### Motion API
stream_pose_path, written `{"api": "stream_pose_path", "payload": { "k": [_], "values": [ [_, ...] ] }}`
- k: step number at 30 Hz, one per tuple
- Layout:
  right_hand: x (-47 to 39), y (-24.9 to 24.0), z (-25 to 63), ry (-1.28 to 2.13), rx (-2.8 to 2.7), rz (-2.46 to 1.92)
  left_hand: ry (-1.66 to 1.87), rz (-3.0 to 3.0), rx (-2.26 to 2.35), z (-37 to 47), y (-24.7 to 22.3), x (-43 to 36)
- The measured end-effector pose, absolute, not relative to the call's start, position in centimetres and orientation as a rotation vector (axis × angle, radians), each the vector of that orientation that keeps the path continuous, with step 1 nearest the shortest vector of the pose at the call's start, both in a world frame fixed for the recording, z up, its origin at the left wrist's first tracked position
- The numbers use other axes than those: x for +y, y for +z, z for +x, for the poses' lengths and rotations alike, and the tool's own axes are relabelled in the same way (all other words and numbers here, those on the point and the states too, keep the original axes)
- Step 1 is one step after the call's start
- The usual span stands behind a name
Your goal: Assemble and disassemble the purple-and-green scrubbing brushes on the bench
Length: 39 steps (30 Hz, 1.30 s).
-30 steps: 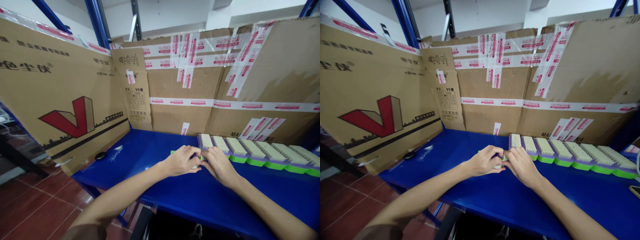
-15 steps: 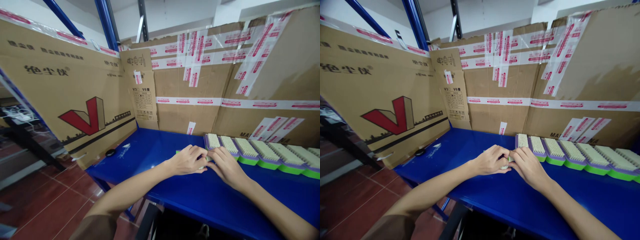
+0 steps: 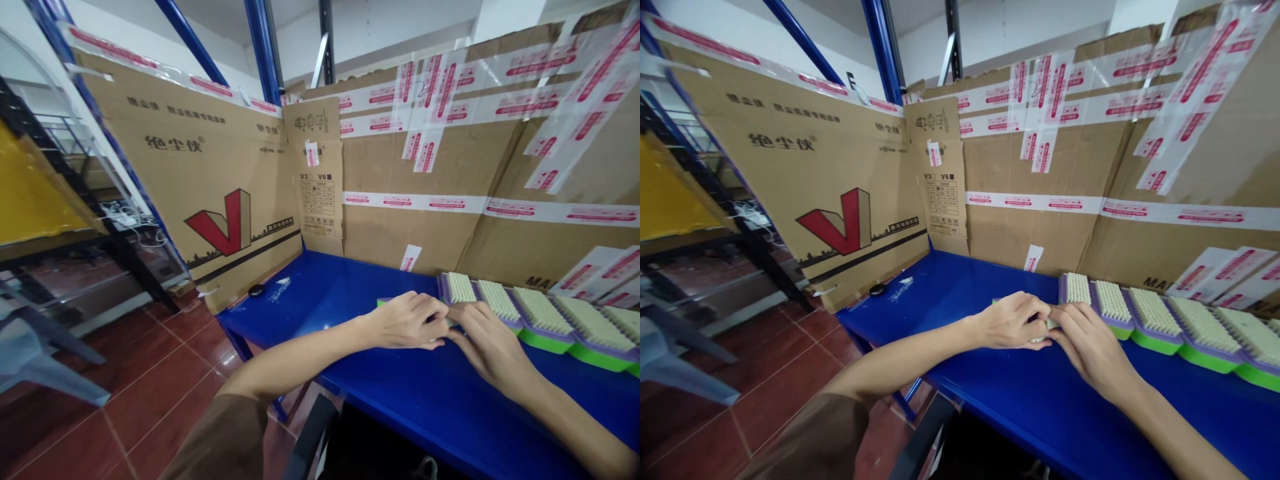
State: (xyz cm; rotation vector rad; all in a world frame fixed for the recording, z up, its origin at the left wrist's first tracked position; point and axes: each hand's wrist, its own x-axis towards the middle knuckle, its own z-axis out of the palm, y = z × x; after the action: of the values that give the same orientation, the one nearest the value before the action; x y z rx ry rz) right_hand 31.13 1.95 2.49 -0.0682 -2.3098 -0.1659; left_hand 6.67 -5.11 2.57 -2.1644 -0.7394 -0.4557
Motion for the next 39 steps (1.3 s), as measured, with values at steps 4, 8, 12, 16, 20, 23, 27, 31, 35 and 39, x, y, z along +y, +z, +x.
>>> {"api": "stream_pose_path", "payload": {
  "k": [4, 8, 12, 16, 20, 23, 27, 31, 35, 39],
  "values": [
    [1.97, 2.54, 30.91, -0.186, -2.287, -0.057, -0.462, -2.146, -0.732, 6.78, 2.66, -5.11],
    [1.93, 2.48, 30.73, -0.216, -2.27, -0.051, -0.432, -2.164, -0.766, 6.85, 2.71, -5.08],
    [1.88, 2.36, 30.74, -0.258, -2.269, -0.05, -0.444, -2.146, -0.763, 6.82, 2.59, -4.96],
    [1.85, 2.26, 30.81, -0.256, -2.26, -0.055, -0.455, -2.139, -0.753, 6.87, 2.65, -5.02],
    [1.97, 2.16, 30.77, -0.244, -2.256, -0.05, -0.384, -2.164, -0.782, 6.91, 2.78, -5.12],
    [2.1, 2.04, 30.75, -0.245, -2.254, -0.046, -0.404, -2.147, -0.771, 6.89, 2.76, -5.12],
    [2.07, 2.05, 30.82, -0.227, -2.251, -0.055, -0.493, -2.101, -0.721, 6.89, 2.77, -5.23],
    [1.86, 2.38, 30.84, -0.231, -2.25, -0.05, -0.508, -2.096, -0.711, 6.87, 2.75, -5.41],
    [1.67, 2.52, 30.82, -0.224, -2.253, -0.044, -0.438, -2.098, -0.726, 6.72, 2.54, -5.36],
    [1.38, 2.64, 30.83, -0.174, -2.263, -0.056, -0.458, -2.034, -0.653, 6.66, 2.48, -5.2]
  ]
}}
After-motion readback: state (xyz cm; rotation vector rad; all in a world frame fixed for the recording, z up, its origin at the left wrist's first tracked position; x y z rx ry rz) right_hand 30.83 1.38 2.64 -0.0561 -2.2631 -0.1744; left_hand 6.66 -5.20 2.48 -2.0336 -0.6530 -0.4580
